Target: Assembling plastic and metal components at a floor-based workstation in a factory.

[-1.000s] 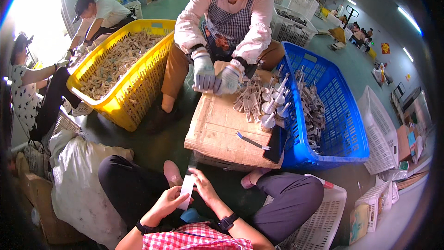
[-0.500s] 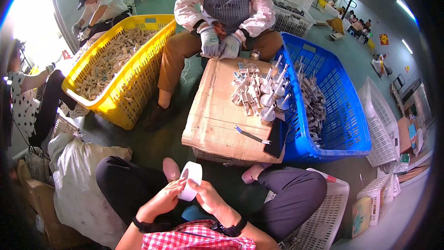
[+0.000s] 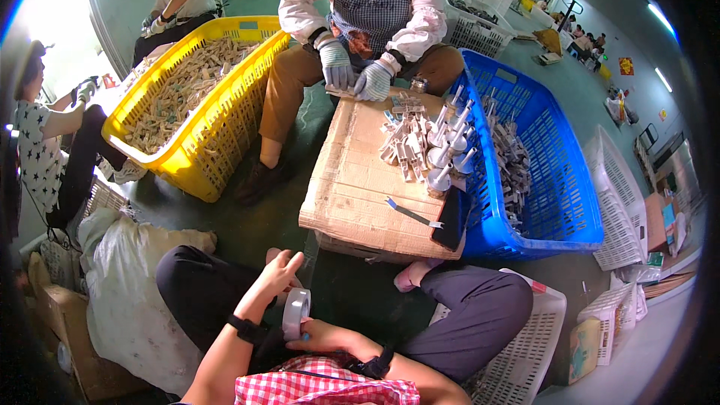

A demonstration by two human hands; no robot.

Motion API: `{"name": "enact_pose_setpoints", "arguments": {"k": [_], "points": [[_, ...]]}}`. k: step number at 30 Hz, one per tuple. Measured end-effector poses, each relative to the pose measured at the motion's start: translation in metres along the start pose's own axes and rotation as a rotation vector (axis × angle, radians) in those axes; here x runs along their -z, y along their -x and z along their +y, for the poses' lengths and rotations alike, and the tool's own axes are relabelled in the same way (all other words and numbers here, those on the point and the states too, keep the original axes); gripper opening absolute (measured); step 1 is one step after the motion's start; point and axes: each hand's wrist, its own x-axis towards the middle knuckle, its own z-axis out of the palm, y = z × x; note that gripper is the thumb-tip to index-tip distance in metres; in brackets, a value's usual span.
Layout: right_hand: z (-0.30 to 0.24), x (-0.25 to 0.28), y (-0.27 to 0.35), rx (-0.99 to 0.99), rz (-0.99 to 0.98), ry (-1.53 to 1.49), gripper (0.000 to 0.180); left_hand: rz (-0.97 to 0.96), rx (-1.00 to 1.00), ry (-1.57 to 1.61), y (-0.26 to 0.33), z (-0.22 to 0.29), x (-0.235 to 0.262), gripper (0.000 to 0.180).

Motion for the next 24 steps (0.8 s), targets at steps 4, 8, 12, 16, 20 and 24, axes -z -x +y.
{"name": "enact_pose_setpoints", "arguments": {"k": [4, 8, 12, 16, 20, 24], "points": [[0.010, -0.001, 0.003, -0.074, 0.026, -0.044, 0.051, 0.067, -0.128, -0.160, -0.007, -0.024, -0.014, 0.065], [0.004, 0.003, 0.007, -0.098, 0.018, -0.155, 0.053, -0.125, 0.086, 0.143, -0.003, -0.030, -0.017, 0.050], [-0.003, 0.012, 0.015, -0.220, -0.057, -0.141, 0.057, -0.250, 0.225, 0.276, 0.012, -0.032, -0.019, 0.035], [0.013, 0.007, 0.015, -0.160, -0.038, -0.115, 0.057, -0.261, 0.013, 0.250, 0.021, -0.031, -0.020, 0.033], [0.001, 0.010, 0.019, -0.140, -0.029, -0.133, 0.060, -0.255, 0.000, 0.455, 0.030, -0.026, -0.024, 0.033], [0.011, 0.009, 0.018, -0.094, -0.043, -0.219, 0.059, -0.220, 0.090, 0.520, 0.039, -0.012, -0.023, 0.035]]}}
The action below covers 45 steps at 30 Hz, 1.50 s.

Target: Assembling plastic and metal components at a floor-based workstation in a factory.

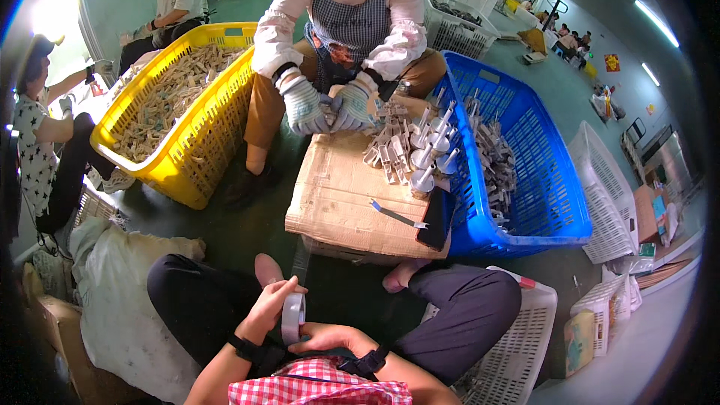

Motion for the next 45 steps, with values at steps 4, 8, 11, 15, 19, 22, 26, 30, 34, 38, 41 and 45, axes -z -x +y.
{"name": "enact_pose_setpoints", "arguments": {"k": [4, 8, 11, 15, 19, 22, 26, 30, 34, 38, 41, 45], "points": [[-0.048, 0.012, 0.015, -0.068, 0.092, 0.275, 0.045, 0.116, -0.061, -0.090, -0.009, -0.015, 0.008, 0.036], [-0.073, 0.070, 0.055, 0.165, 0.763, 0.159, 0.011, 0.141, -0.051, -0.136, -0.005, -0.007, 0.003, 0.034], [-0.093, 0.120, 0.074, 0.155, 1.424, 0.480, 0.007, 0.134, -0.062, -0.095, -0.004, -0.009, 0.006, 0.036], [-0.047, 0.184, 0.085, 0.165, 1.617, 0.857, 0.014, 0.103, -0.044, -0.093, -0.004, -0.011, 0.004, 0.035], [-0.030, 0.191, 0.083, 0.034, 1.571, 1.107, 0.017, 0.109, -0.029, -0.186, -0.002, -0.006, 0.005, 0.034], [-0.032, 0.196, 0.077, -0.022, 1.520, 1.235, 0.011, 0.090, -0.066, -0.107, -0.009, -0.019, 0.008, 0.033], [-0.031, 0.204, 0.080, -0.131, 1.378, 1.568, 0.008, 0.085, -0.077, -0.106, -0.007, -0.012, 0.006, 0.033], [-0.034, 0.213, 0.081, -0.139, 1.401, 1.636, 0.007, 0.095, -0.107, -0.119, -0.011, -0.019, 0.007, 0.032], [-0.051, 0.191, 0.066, 0.084, 1.415, 1.251, 0.009, 0.123, -0.124, -0.139, -0.018, -0.029, 0.011, 0.032], [-0.090, 0.126, 0.051, 0.183, 1.138, 1.261, 0.011, 0.123, -0.113, -0.141, -0.016, -0.025, 0.010, 0.031], [-0.098, 0.101, 0.040, 0.168, 0.992, 1.286, 0.013, 0.122, -0.095, -0.141, -0.019, -0.030, 0.011, 0.031], [-0.098, 0.092, 0.024, 0.173, 0.892, 1.446, 0.009, 0.118, -0.098, -0.175, -0.022, -0.030, 0.011, 0.029]]}}
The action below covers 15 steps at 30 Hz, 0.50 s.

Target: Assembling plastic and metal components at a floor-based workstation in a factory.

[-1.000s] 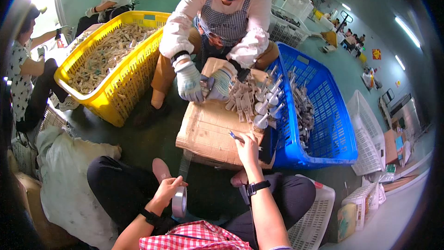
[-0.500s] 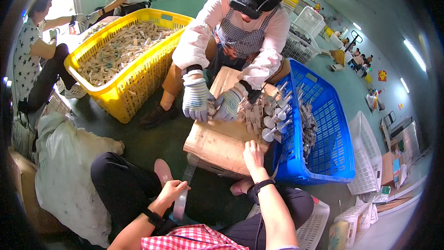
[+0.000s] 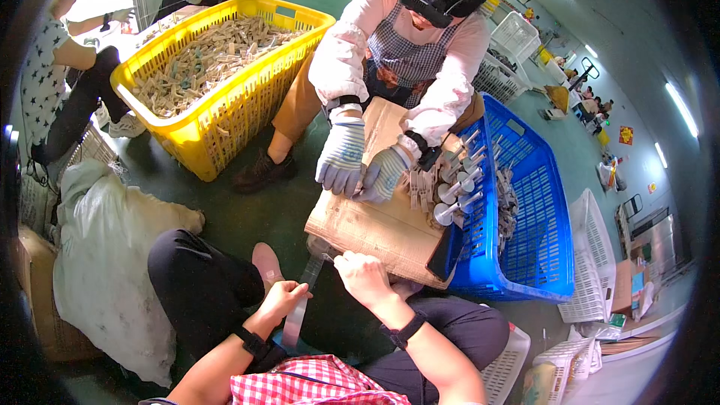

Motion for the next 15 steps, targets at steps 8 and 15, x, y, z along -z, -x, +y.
{"name": "enact_pose_setpoints", "arguments": {"k": [8, 15], "points": [[-0.005, -0.056, -0.019, 0.024, -0.123, 0.325, 0.006, 0.052, -0.062, 0.076, -0.001, 0.005, 0.000, 0.029], [0.006, -0.084, 0.003, -0.006, -0.438, 0.415, 0.011, 0.030, -0.062, -0.061, 0.013, -0.013, -0.002, 0.029]]}}
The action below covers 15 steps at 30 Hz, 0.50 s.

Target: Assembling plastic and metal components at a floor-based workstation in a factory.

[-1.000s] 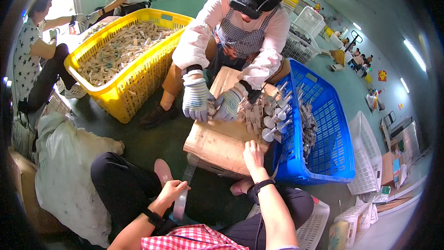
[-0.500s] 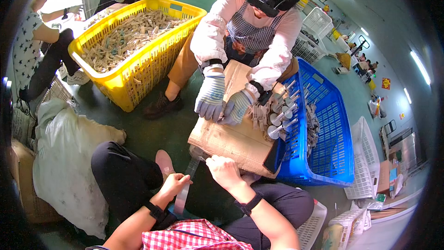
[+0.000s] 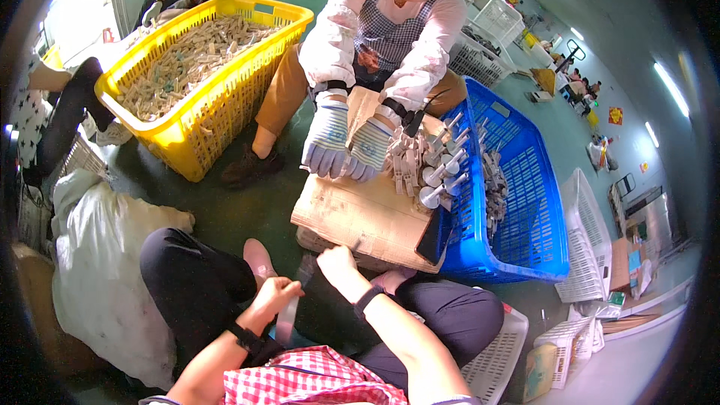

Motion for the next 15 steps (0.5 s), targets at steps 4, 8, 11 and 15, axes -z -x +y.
{"name": "enact_pose_setpoints", "arguments": {"k": [4, 8, 11, 15], "points": [[-0.004, -0.029, 0.038, -0.046, -0.093, -0.295, 0.015, 0.009, -0.011, -0.035, 0.002, 0.014, 0.005, 0.030], [0.036, 0.027, 0.056, -0.207, 0.290, -0.639, 0.019, -0.001, 0.047, -0.059, 0.004, 0.016, 0.014, 0.030], [0.078, 0.041, 0.060, -0.486, 0.507, -0.892, 0.017, -0.026, -0.008, -0.069, 0.001, 0.017, 0.008, 0.030], [0.116, 0.008, 0.062, -0.468, 0.647, -0.866, 0.015, -0.128, 0.054, -0.033, 0.008, 0.043, 0.000, 0.032]]}}
